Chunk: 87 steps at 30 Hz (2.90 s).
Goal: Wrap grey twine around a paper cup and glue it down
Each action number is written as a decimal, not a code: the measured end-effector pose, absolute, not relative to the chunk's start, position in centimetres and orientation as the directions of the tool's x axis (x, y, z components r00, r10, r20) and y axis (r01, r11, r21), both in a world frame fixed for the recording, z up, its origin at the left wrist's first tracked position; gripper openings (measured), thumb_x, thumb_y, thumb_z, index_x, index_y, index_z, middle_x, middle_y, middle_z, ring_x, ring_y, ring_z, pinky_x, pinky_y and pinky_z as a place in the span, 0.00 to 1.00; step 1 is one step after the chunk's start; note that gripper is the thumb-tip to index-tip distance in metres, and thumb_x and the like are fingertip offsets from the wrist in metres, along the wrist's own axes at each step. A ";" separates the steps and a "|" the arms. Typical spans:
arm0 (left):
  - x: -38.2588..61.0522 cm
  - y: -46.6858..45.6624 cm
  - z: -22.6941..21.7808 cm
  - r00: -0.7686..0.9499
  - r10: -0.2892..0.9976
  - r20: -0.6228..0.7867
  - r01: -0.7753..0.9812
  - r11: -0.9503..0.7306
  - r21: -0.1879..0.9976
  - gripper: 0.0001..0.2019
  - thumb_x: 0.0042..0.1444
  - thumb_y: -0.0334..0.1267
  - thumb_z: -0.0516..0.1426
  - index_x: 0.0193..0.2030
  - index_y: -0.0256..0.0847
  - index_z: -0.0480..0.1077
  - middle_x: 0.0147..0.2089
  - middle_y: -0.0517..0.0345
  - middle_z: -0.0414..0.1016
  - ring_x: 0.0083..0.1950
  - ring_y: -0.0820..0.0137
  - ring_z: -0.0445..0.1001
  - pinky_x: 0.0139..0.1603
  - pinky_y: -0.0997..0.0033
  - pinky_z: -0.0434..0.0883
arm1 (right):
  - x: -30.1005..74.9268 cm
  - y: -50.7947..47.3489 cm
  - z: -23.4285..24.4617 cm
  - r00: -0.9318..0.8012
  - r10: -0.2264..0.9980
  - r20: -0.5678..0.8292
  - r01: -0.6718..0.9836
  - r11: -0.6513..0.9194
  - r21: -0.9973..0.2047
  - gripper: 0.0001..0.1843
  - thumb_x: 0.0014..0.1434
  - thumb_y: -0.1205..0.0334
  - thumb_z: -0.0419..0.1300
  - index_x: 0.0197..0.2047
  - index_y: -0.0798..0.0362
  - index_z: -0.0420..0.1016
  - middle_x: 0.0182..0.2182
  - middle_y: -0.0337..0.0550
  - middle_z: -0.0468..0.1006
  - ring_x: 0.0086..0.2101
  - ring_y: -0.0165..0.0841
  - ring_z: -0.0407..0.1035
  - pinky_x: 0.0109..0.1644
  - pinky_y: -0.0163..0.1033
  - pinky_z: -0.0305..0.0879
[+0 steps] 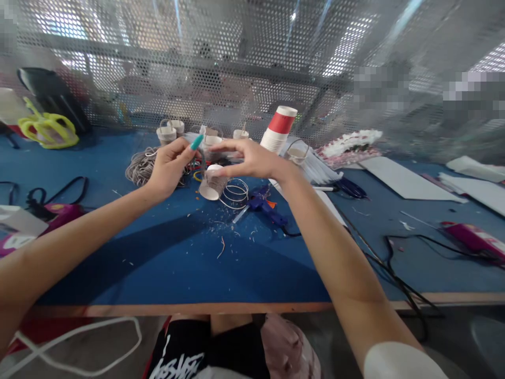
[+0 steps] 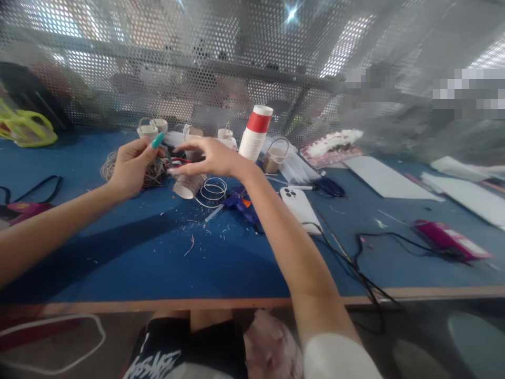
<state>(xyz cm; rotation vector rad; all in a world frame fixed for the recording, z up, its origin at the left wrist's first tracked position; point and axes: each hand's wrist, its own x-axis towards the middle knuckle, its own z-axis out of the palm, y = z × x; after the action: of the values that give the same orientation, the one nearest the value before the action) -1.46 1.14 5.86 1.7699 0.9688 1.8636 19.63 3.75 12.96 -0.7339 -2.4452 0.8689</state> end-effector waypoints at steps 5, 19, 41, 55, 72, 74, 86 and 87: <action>-1.1 0.7 5.9 -0.075 0.712 0.698 0.196 -0.675 0.711 0.25 0.57 0.61 0.60 0.22 0.41 0.70 0.21 0.62 0.65 0.24 0.76 0.59 0.25 0.72 0.59 | 17.5 3.5 11.3 -0.751 0.595 0.286 0.263 0.667 -0.697 0.15 0.54 0.51 0.68 0.32 0.53 0.74 0.32 0.40 0.78 0.38 0.33 0.71 0.48 0.43 0.69; -1.3 0.5 5.6 -0.127 0.638 0.759 0.326 -0.696 0.640 0.27 0.62 0.56 0.58 0.17 0.42 0.68 0.22 0.61 0.61 0.25 0.74 0.61 0.28 0.69 0.62 | 19.7 3.4 13.3 -0.659 0.677 0.328 0.416 0.692 -0.590 0.18 0.61 0.44 0.63 0.30 0.48 0.67 0.36 0.39 0.70 0.42 0.34 0.64 0.50 0.40 0.65; -2.9 3.5 6.3 -0.491 0.820 0.294 -0.322 -0.484 0.813 0.17 0.68 0.47 0.53 0.30 0.44 0.56 0.28 0.65 0.62 0.29 0.76 0.65 0.40 0.67 0.73 | 27.1 11.4 11.9 0.209 0.950 0.231 0.223 0.183 -0.957 0.15 0.64 0.62 0.57 0.27 0.48 0.57 0.25 0.34 0.67 0.21 0.24 0.61 0.27 0.34 0.62; -4.3 4.5 5.9 -0.423 0.791 0.442 -0.138 -0.539 0.831 0.22 0.59 0.59 0.59 0.30 0.44 0.58 0.26 0.64 0.58 0.28 0.75 0.58 0.31 0.70 0.63 | 30.8 13.3 9.8 0.323 0.869 0.374 0.567 0.138 -0.812 0.07 0.63 0.57 0.60 0.40 0.50 0.69 0.32 0.44 0.79 0.30 0.34 0.74 0.36 0.41 0.70; -1.9 2.6 5.2 -0.173 0.746 0.643 0.002 -0.653 0.757 0.09 0.59 0.44 0.64 0.30 0.44 0.79 0.43 0.58 0.76 0.47 0.70 0.72 0.50 0.66 0.70 | 26.5 9.0 12.7 -0.163 0.979 0.123 0.784 0.205 -0.586 0.12 0.59 0.62 0.62 0.46 0.51 0.81 0.33 0.47 0.80 0.33 0.39 0.75 0.40 0.46 0.72; -1.7 2.2 5.3 -0.162 0.713 0.683 0.055 -0.684 0.727 0.10 0.59 0.47 0.63 0.30 0.45 0.79 0.45 0.57 0.76 0.49 0.68 0.73 0.54 0.64 0.70 | 26.1 8.7 12.6 -0.269 0.949 0.165 0.820 0.316 -0.478 0.23 0.58 0.63 0.63 0.58 0.47 0.77 0.38 0.46 0.81 0.38 0.41 0.76 0.47 0.49 0.72; -1.9 0.4 6.2 -0.084 0.691 0.718 0.470 -0.608 0.640 0.12 0.60 0.47 0.63 0.32 0.41 0.76 0.50 0.54 0.73 0.59 0.58 0.68 0.71 0.43 0.56 | 24.9 10.4 9.9 -0.389 0.831 0.397 0.839 0.498 -0.219 0.30 0.60 0.62 0.60 0.65 0.59 0.68 0.74 0.56 0.51 0.70 0.55 0.53 0.73 0.59 0.52; -1.9 0.3 6.3 -0.074 0.703 0.707 0.489 -0.593 0.640 0.12 0.61 0.48 0.62 0.33 0.41 0.76 0.50 0.53 0.73 0.60 0.57 0.67 0.71 0.42 0.55 | 24.8 10.5 9.8 -0.384 0.828 0.409 0.842 0.496 -0.213 0.34 0.60 0.62 0.59 0.69 0.58 0.63 0.75 0.54 0.49 0.70 0.55 0.51 0.73 0.60 0.52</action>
<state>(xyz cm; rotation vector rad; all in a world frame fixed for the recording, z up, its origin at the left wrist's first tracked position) -1.87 0.28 6.29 2.0031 1.3128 1.7364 24.80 10.49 9.77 -1.3758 -2.2802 -0.0415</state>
